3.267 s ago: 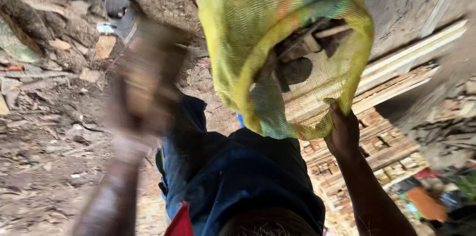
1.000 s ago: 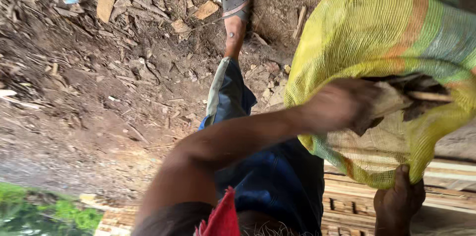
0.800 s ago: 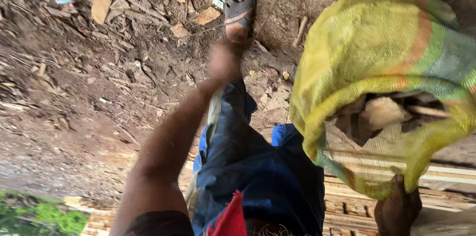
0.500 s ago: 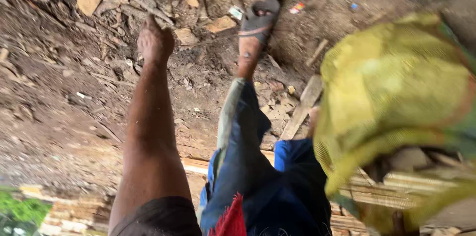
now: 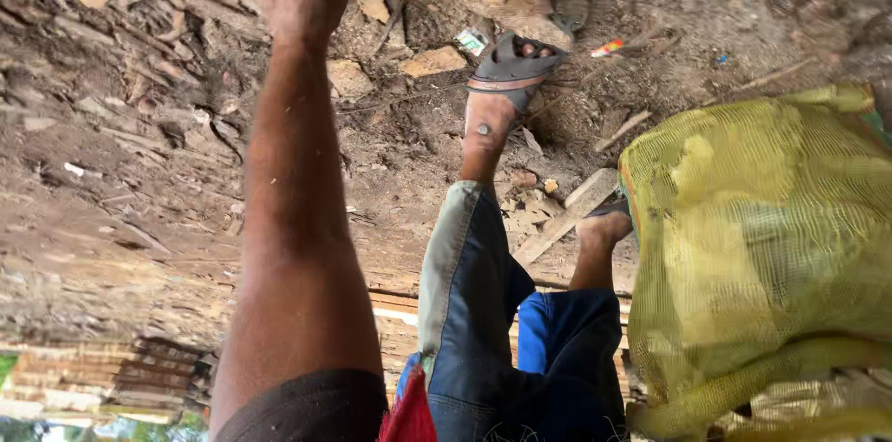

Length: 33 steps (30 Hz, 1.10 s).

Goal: The person repeatedly picks up pieces of wood from the ground and places them into a yellow mesh bag. The person continues this process, filling the bag with wood pieces.

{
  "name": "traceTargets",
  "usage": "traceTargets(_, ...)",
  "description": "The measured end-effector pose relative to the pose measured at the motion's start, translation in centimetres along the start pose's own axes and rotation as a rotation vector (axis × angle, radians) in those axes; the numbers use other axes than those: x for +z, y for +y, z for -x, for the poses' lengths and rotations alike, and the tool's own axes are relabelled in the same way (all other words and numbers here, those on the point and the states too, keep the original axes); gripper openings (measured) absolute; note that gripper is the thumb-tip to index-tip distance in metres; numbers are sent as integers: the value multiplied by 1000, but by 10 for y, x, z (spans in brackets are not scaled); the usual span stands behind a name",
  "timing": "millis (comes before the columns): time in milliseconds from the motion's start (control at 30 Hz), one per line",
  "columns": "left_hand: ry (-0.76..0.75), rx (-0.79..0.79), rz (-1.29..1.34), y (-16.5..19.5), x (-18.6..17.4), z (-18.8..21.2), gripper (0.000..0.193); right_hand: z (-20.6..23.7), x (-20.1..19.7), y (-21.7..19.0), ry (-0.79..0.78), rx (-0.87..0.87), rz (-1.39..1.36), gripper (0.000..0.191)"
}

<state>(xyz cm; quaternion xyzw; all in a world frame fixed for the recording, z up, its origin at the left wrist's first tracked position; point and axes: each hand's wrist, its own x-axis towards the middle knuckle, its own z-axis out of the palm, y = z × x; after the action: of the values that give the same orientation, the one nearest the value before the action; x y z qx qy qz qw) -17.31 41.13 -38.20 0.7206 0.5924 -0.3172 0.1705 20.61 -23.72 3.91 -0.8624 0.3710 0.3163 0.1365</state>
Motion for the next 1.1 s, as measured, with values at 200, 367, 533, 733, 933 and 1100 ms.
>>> traceTargets(200,-443,266,721,-7,-45,75,44,-22,16,13,-114,49,-129,32)
traceTargets(367,-791,332,960,3,-77,206,32,-39,-5,53,-235,91,-330,35)
traceTargets(533,-226,764,766,43,-90,320,23,-57,-23,103,-451,200,-679,39)
traceTargets(733,-849,-170,1480,129,-150,440,49,-45,-13,151,-467,273,-883,52)
traceTargets(933,-1100,-97,1450,176,-209,516,55,-7,19,138,-723,252,-1181,49)
traceTargets(1100,-1189,61,1095,207,-222,553,48,-6,31,102,-705,304,-1222,63)
